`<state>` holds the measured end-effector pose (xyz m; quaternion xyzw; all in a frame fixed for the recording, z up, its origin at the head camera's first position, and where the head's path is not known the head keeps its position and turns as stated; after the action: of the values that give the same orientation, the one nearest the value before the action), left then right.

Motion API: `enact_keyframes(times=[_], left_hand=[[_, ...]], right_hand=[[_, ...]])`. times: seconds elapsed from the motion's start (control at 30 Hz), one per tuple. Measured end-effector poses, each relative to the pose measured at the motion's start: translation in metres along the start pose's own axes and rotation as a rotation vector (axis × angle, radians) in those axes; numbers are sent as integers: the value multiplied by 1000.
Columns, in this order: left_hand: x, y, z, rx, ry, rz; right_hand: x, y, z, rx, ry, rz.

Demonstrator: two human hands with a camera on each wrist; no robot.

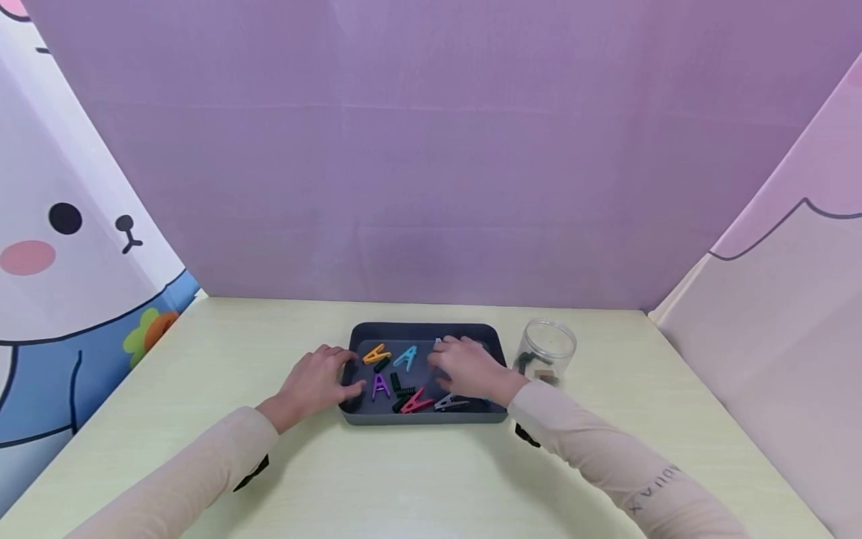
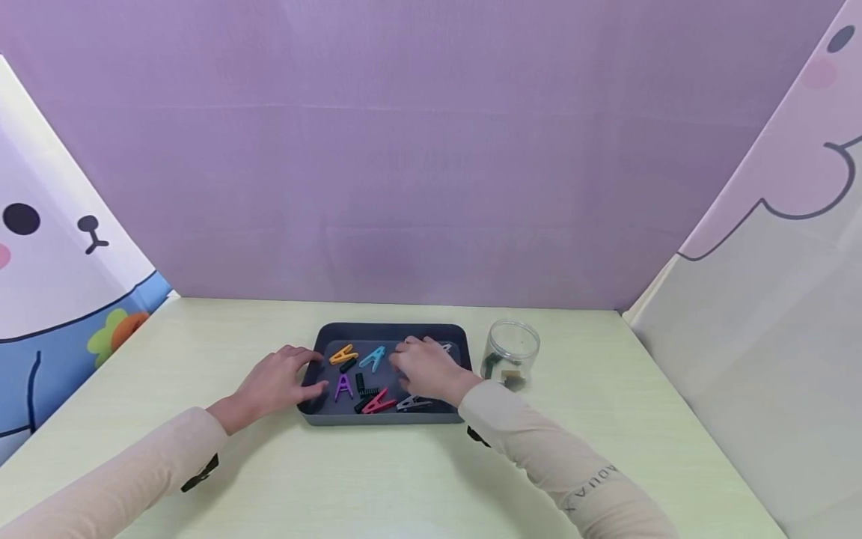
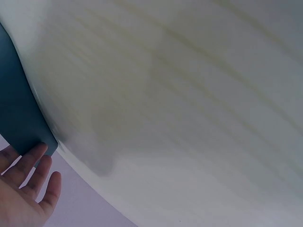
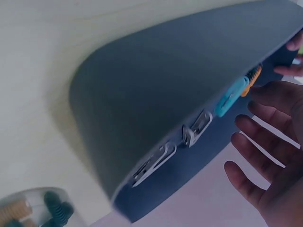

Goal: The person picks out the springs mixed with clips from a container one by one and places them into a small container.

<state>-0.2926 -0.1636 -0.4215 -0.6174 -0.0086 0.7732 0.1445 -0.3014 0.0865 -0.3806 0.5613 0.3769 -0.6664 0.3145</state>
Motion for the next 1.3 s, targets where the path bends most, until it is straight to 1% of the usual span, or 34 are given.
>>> enact_keyframes(times=[0.23, 0.5, 0.67, 0.9, 1.03, 1.3], left_hand=[[0, 0, 0, 2, -6, -10], [0, -1, 1, 7, -8, -16], [0, -1, 1, 12, -14, -17], [0, 1, 1, 17, -22, -21], [0, 2, 1, 19, -31, -20], [-2, 3, -1, 24, -37, -21]], right_hand=[[8, 8, 12, -24, 48, -17], [12, 16, 23, -57, 82, -46], [15, 19, 29, -55, 111, -51], [17, 21, 34, -63, 112, -77], [17, 23, 37, -66, 128, -94], [19, 25, 40, -46, 144, -73]])
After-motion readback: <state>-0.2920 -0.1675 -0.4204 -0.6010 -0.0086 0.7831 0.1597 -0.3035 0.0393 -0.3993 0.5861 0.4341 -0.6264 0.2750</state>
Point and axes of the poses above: each hand's wrist, its own z-axis towards the middle knuckle, its own x-axis out of the palm, y = z × x, the point moved 2 cm from there along z, towards the middle knuckle, and after that the axes turned 9 degrees about -x, right-handed, at the moved point
